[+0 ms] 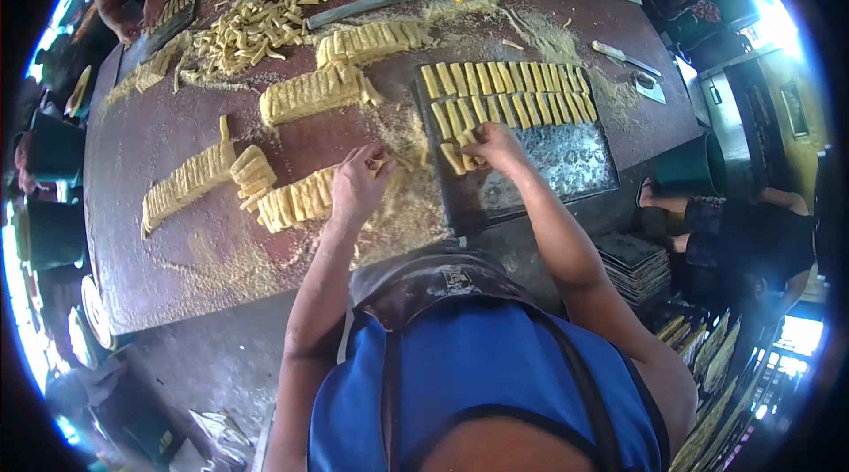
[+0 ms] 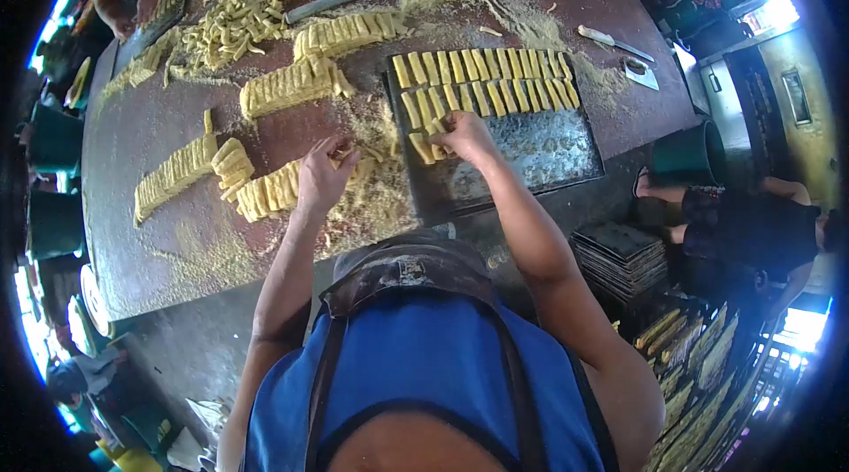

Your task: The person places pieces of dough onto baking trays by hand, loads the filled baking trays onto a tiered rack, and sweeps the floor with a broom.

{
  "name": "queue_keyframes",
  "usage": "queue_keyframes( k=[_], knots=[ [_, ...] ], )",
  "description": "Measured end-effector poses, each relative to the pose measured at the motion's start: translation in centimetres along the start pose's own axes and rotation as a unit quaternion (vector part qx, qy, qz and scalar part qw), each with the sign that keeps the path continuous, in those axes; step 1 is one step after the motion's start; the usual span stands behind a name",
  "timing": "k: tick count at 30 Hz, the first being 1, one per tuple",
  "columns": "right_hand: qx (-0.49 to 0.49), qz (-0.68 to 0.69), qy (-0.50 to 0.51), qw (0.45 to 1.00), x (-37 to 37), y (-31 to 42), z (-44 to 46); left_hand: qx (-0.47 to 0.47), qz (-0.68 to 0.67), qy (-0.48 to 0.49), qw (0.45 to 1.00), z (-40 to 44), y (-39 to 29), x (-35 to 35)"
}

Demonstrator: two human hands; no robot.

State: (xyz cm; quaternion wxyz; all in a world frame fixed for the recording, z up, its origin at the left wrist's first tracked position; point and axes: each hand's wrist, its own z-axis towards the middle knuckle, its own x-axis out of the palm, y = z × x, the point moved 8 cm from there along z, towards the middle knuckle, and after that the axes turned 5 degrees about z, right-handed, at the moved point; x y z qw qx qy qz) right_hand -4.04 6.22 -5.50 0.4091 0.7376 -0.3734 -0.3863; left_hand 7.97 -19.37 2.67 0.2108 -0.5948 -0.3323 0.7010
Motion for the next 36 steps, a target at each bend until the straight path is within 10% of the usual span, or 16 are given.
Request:
queue_keyframes(
  k=[3,12,30,34,36],
  knots=[
    [0.084,-0.178,-0.012,0.98,-0.5,2.2,-1.6,0.003,0.017,0.046,0.999,0.3,-2.6,4.9],
    [-0.072,-0.308,-0.043,0.948,-4.7,2.1,-2.1,0.099,0.221,0.076,0.967,1.1,-9.2,13.8],
    [-0.163,-0.205,-0.114,0.958,-1.2,4.7,-2.4,0.172,0.065,0.083,0.98,0.6,-4.6,9.1],
    [0.022,-0.031,0.118,0.992,9.2,5.7,-2.4,0.088,-0.01,0.104,0.991,2.4,0.8,3.0],
    [0.05,-0.167,0.165,0.971,13.4,5.2,-1.6,0.052,0.226,0.181,0.956,2.4,2.9,-0.4]
  ],
)
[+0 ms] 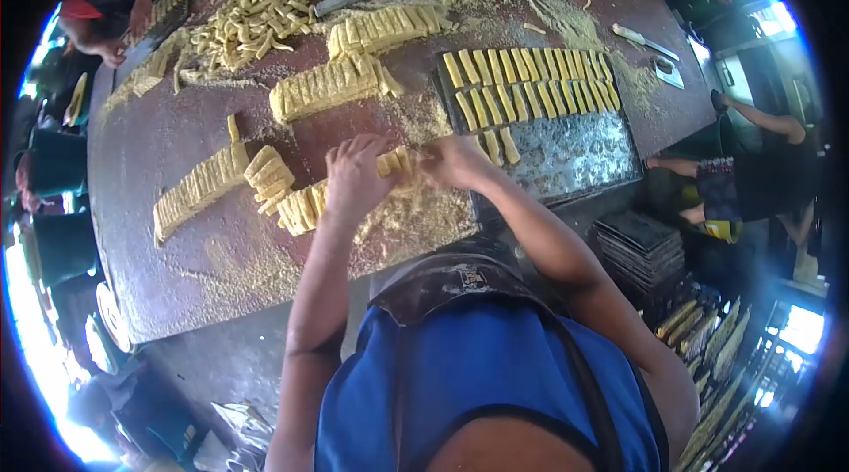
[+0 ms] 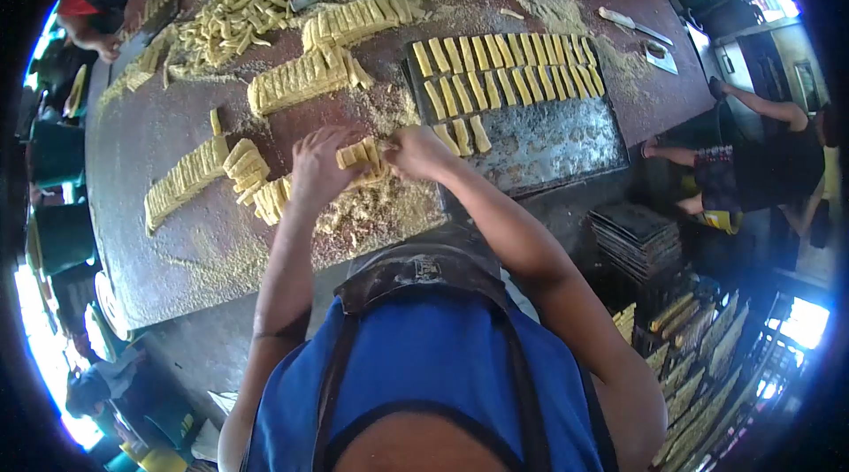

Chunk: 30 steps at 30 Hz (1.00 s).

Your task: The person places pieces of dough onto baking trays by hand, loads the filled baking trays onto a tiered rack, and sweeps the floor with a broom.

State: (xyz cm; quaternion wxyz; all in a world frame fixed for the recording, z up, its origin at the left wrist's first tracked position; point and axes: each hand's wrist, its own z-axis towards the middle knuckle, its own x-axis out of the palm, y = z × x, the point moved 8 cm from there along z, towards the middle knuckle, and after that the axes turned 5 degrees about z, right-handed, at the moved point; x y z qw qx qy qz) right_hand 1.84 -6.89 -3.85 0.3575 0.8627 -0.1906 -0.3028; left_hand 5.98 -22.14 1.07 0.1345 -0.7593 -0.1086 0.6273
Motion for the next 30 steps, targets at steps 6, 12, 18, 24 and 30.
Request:
queue_keyframes(
  k=[6,12,18,24,30],
  knots=[
    [-0.003,-0.053,-0.043,0.998,2.1,1.5,3.5,0.032,0.05,0.067,0.996,-1.1,0.8,2.3],
    [-0.078,0.218,-0.084,0.969,-2.3,0.4,1.5,0.008,0.003,0.029,1.0,-1.2,1.5,2.2],
    [-0.04,0.051,-0.048,0.997,-1.5,0.1,4.1,-0.014,0.035,0.029,0.999,-0.5,0.7,2.6],
    [-0.154,-0.27,-0.044,0.949,2.5,2.7,5.8,-0.008,0.03,-0.049,0.998,-1.3,0.5,2.5],
    [-0.192,-0.023,0.071,0.979,-0.6,1.6,4.2,-0.075,-0.009,-0.055,0.996,-1.5,1.3,2.3]
  ],
)
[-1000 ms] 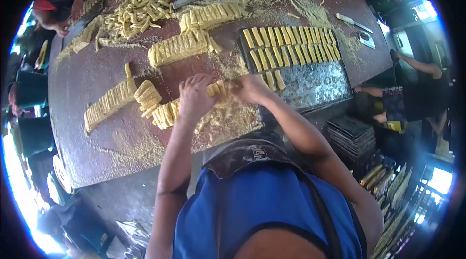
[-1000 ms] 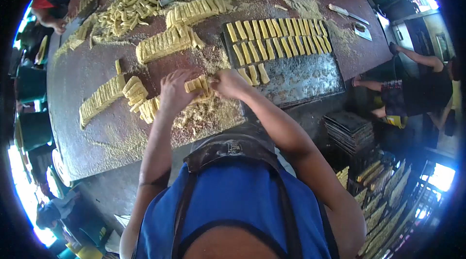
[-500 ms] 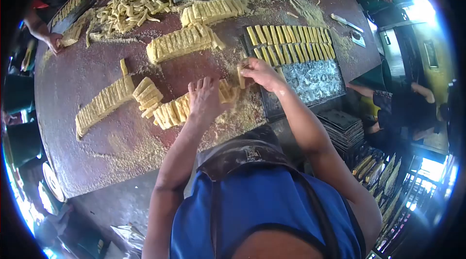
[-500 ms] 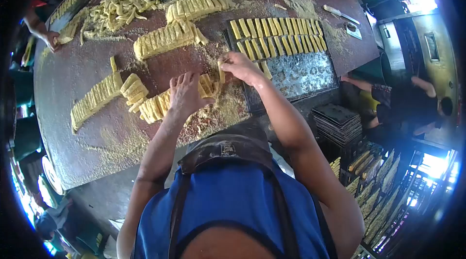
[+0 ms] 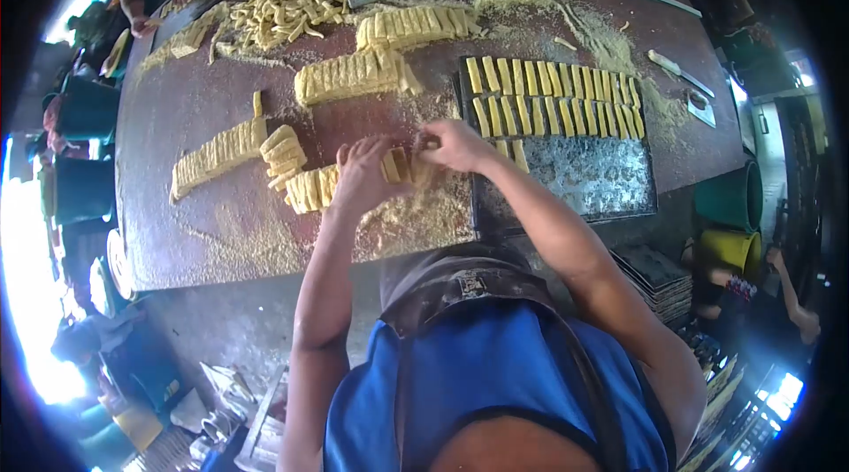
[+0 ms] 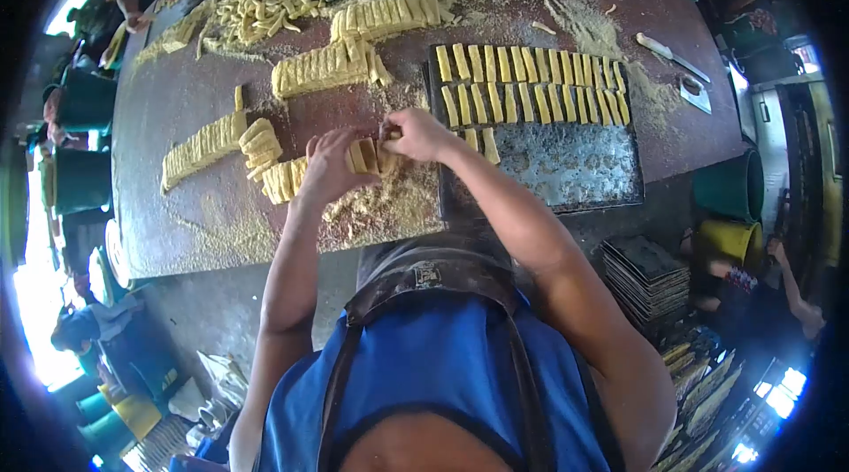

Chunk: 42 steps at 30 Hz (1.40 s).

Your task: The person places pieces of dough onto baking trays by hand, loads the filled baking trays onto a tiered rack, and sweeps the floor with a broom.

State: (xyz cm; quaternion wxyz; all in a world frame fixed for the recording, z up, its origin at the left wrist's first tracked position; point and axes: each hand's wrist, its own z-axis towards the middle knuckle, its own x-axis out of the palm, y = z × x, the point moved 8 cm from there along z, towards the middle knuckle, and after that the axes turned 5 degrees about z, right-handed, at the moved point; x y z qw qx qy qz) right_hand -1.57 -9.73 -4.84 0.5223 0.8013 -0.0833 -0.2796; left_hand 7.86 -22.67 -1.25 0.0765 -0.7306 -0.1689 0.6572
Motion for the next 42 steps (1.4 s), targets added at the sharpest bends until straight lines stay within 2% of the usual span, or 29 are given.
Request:
queue_keyframes(
  k=[1,2,4,6,8,9,10,12,13,14,16,19,22,24,26,27,28,29,30,31,32,33,34,36,37,38,40,42],
  knots=[
    [-0.025,0.066,0.021,0.997,-0.9,0.7,-1.0,-0.035,-0.045,-0.05,0.997,-0.2,0.2,-1.1],
    [-0.027,0.068,0.022,0.997,-1.5,1.3,-1.8,-0.037,-0.042,-0.05,0.997,-0.2,-0.1,-1.6],
    [-0.067,0.231,0.004,0.971,-3.2,3.4,-3.1,0.02,-0.196,-0.048,0.979,0.0,-3.0,-4.6],
    [-0.061,0.197,0.022,0.978,-3.6,3.9,-2.8,0.004,-0.228,-0.017,0.974,0.9,-3.4,-3.2],
    [-0.088,0.152,-0.025,0.984,-4.2,3.0,-1.9,-0.087,-0.367,0.067,0.924,2.2,-1.5,-0.4],
    [-0.079,0.209,-0.048,0.974,-4.3,2.5,-1.9,-0.095,-0.448,0.037,0.888,2.5,-0.7,0.6],
    [-0.081,0.203,-0.055,0.974,-4.6,2.6,-2.1,-0.086,-0.449,0.035,0.889,2.6,-0.5,0.2],
    [-0.057,0.23,-0.012,0.971,-3.5,2.5,-2.3,-0.082,-0.603,0.073,0.79,1.9,-0.1,0.5],
    [-0.06,0.231,0.0,0.971,-3.1,2.8,-2.2,-0.097,-0.622,0.065,0.774,1.6,0.5,0.2],
    [-0.055,0.231,-0.023,0.971,-3.1,2.9,-2.2,-0.1,-0.625,0.07,0.771,1.0,1.2,0.4],
    [-0.002,0.267,-0.002,0.964,-2.4,4.5,-2.4,-0.104,-0.651,0.047,0.75,1.1,2.6,-0.8],
    [-0.043,0.248,-0.013,0.968,-1.2,4.6,-0.5,-0.129,-0.636,0.029,0.76,0.7,5.9,-1.2],
    [-0.001,0.283,-0.017,0.959,-0.5,4.6,-0.2,-0.138,-0.629,0.025,0.764,0.3,9.2,-0.9],
    [-0.014,0.305,-0.053,0.951,-0.7,5.1,-0.4,-0.131,-0.631,0.039,0.763,0.2,10.1,-0.5],
    [0.092,0.156,0.0,0.983,-0.3,4.4,-0.9,-0.134,-0.636,0.042,0.759,0.4,10.5,-0.5],
    [0.117,0.059,0.028,0.991,-0.2,4.9,-0.8,-0.117,-0.606,0.037,0.786,0.9,11.1,0.0],
    [0.12,0.057,0.026,0.991,-0.4,5.2,-0.2,-0.1,-0.576,0.033,0.811,1.1,10.8,-0.2],
    [0.117,0.015,0.014,0.993,-0.8,5.4,0.7,-0.098,-0.578,0.036,0.81,0.9,10.7,-0.1],
    [0.113,-0.025,0.002,0.993,-1.0,5.7,1.4,-0.103,-0.604,0.039,0.789,0.7,10.1,-0.8],
    [0.017,0.132,-0.079,0.988,-2.1,8.4,1.9,-0.108,-0.63,0.043,0.768,0.5,9.5,-1.2],
    [-0.08,0.284,-0.158,0.942,-3.7,10.5,1.4,-0.108,-0.63,0.047,0.767,0.4,9.1,-1.1],
    [-0.075,0.239,-0.208,0.945,-5.0,12.3,0.4,-0.107,-0.621,0.049,0.775,0.5,8.7,-1.1],
    [-0.073,0.24,-0.212,0.945,-5.2,11.8,-0.5,-0.107,-0.611,0.051,0.783,0.5,8.1,-1.2],
    [-0.061,-0.036,-0.193,0.979,-5.1,11.4,-2.4,-0.113,-0.624,0.053,0.771,0.3,5.5,-1.2],
    [-0.012,0.023,-0.15,0.988,-4.1,9.0,-3.2,-0.095,-0.632,0.064,0.766,0.3,3.3,-1.5],
    [-0.05,-0.025,-0.148,0.987,-3.2,8.3,-5.0,-0.077,-0.641,0.073,0.76,0.3,1.2,-1.3],
    [-0.011,0.032,-0.14,0.99,-1.9,4.5,-7.6,-0.073,-0.611,0.1,0.782,0.5,-3.1,-0.2],
    [-0.009,0.192,-0.157,0.969,-2.0,0.4,-9.6,-0.068,-0.568,0.101,0.814,0.7,-7.0,1.4]
  ],
)
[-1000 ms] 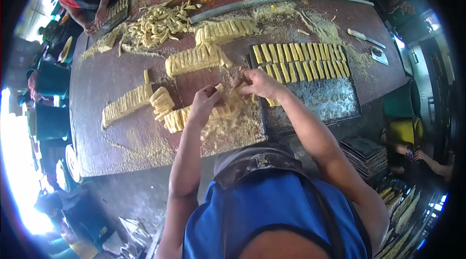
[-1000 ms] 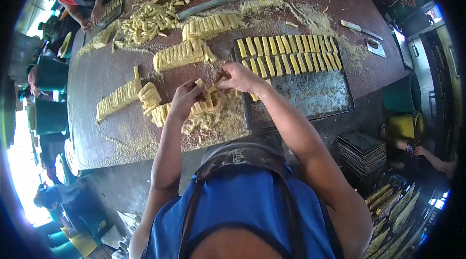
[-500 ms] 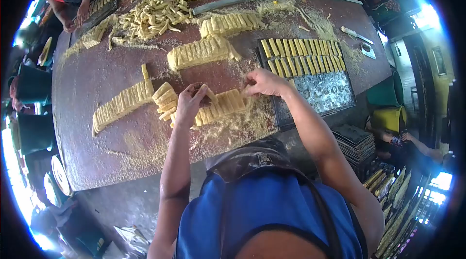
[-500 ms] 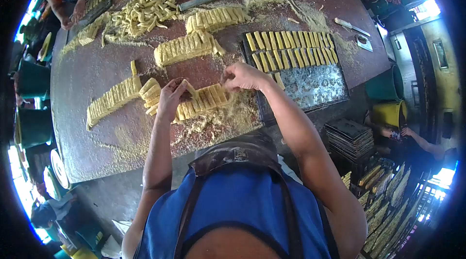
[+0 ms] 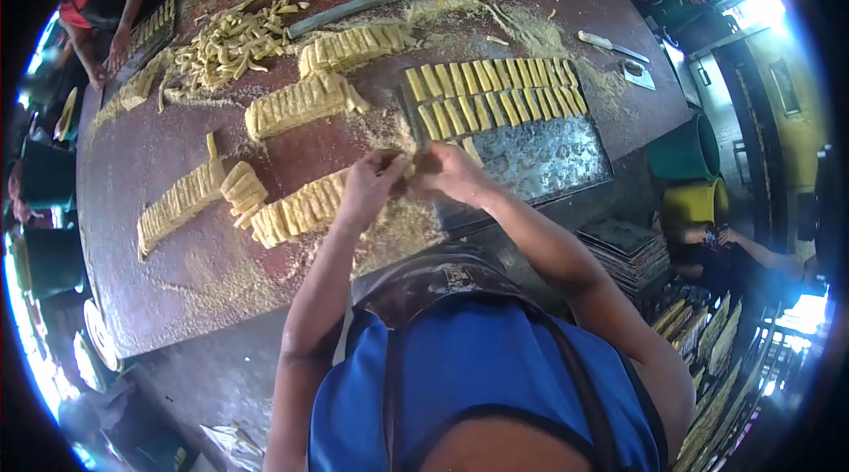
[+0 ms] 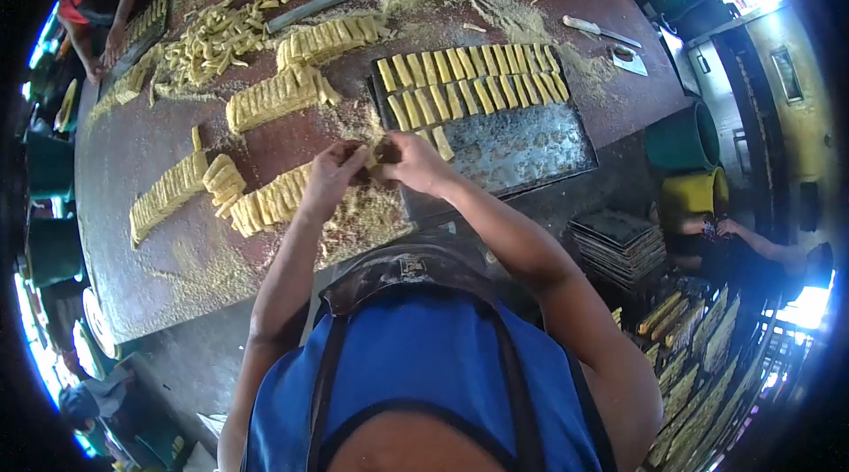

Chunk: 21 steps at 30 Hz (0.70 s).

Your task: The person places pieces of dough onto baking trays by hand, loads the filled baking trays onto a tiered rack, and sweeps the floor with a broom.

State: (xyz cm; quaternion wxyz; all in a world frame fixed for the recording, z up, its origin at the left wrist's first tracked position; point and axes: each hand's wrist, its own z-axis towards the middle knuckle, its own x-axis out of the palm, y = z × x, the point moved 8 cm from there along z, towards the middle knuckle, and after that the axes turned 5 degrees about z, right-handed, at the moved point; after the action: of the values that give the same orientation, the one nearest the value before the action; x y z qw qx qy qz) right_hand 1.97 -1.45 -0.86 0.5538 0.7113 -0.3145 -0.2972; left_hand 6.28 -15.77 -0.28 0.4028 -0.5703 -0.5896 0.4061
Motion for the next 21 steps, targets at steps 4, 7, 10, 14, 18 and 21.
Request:
queue_keyframes(
  k=[4,7,10,14,18,21],
  knots=[
    [0.092,0.002,-0.097,0.991,-9.6,-4.1,-3.0,0.086,0.255,-0.082,0.96,1.5,-0.4,5.0],
    [0.094,-0.074,-0.154,0.981,-14.9,-6.3,-3.0,0.177,0.4,-0.088,0.895,2.1,-1.4,9.6],
    [0.047,-0.201,-0.155,0.966,-16.1,-6.5,-2.8,0.248,0.514,-0.078,0.818,2.3,-1.5,14.0],
    [0.062,-0.108,-0.149,0.981,-15.6,-7.2,-2.5,0.215,0.601,-0.066,0.767,3.6,0.3,15.2],
    [0.093,-0.041,-0.121,0.987,-15.5,-9.1,-1.9,0.239,0.548,-0.108,0.795,2.6,-0.5,13.8],
    [0.038,-0.171,-0.156,0.972,-15.7,-5.9,-1.9,0.223,0.526,-0.121,0.812,0.3,-3.2,10.4]
  ],
)
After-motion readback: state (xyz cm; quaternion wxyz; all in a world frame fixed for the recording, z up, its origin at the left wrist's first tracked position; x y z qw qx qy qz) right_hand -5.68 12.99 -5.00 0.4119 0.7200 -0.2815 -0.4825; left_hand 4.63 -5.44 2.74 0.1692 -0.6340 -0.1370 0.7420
